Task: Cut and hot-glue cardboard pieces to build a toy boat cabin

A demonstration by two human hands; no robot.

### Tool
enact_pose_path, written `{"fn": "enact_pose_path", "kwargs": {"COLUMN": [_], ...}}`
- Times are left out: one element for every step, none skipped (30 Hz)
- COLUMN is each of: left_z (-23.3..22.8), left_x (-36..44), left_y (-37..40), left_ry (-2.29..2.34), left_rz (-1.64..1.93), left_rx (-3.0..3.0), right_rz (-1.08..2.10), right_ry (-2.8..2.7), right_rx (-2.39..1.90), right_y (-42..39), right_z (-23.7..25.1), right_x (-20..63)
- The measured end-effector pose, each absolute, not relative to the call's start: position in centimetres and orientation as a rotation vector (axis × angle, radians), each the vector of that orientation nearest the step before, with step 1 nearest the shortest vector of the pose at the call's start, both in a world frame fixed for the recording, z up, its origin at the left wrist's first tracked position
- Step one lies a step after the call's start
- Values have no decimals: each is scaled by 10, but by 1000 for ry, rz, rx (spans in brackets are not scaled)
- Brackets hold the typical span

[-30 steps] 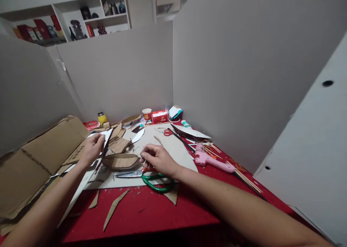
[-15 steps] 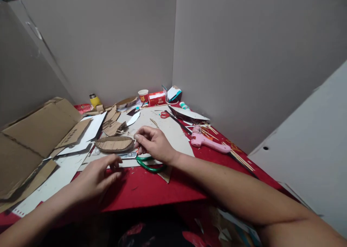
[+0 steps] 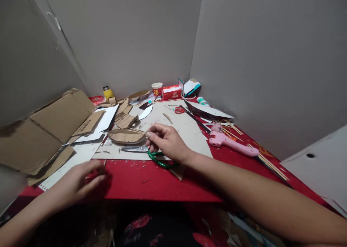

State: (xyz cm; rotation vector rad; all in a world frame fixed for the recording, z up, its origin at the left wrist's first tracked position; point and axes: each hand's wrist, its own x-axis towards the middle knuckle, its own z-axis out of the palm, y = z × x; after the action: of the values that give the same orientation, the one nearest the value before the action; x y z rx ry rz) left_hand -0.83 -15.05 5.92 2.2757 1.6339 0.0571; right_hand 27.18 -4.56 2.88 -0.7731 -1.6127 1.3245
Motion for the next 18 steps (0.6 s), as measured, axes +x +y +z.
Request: {"fn": "enact_pose_path", "kwargs": {"left_z": [54, 50, 46, 44, 44, 46, 50, 55, 61, 65, 68, 69, 69, 66, 63, 59, 55, 52], "left_x": [-9, -11, -12, -13, -14, -14, -13, -10, -6, 1, 9, 19, 29, 40, 51, 62, 71, 79], "left_y": [-145, -140, -138, -138, -141, -146, -152, -158, -162, -163, -162, -157, -150, -141, -131, -120, -110, -102], "left_ry": [1739, 1785, 1782, 1761, 1712, 1641, 1520, 1430, 1394, 1411, 1402, 1378, 1370, 1333, 1282, 1208, 1133, 1085], "left_rz": [86, 82, 71, 48, 14, -27, -94, -114, -69, 47, 189, 352, 549, 670, 804, 916, 1030, 1112], "left_rx": [2335, 2361, 2367, 2363, 2344, 2309, 2216, 2113, 2014, 1926, 1838, 1731, 1623, 1531, 1430, 1335, 1249, 1181], "right_rz": [1323, 1323, 1327, 1336, 1350, 1369, 1390, 1410, 1427, 1439, 1446, 1448, 1449, 1450, 1453, 1459, 1466, 1472], "right_ry": [-1614, -1612, -1612, -1611, -1610, -1609, -1607, -1602, -1595, -1587, -1578, -1571, -1566, -1562, -1560, -1557, -1554, -1553], "right_rx": [-781, -787, -790, -790, -787, -781, -775, -768, -760, -751, -739, -725, -710, -697, -685, -676, -669, -664], "right_y": [-45, -45, -45, -45, -45, -46, -46, -47, -48, -49, -50, -52, -54, -56, -58, -60, -61, -62], "right_z": [28, 28, 27, 27, 26, 26, 26, 26, 26, 26, 26, 26, 26, 25, 25, 24, 24, 23], "right_x": [272, 271, 271, 271, 271, 270, 270, 270, 269, 268, 268, 267, 265, 264, 263, 262, 261, 260]}}
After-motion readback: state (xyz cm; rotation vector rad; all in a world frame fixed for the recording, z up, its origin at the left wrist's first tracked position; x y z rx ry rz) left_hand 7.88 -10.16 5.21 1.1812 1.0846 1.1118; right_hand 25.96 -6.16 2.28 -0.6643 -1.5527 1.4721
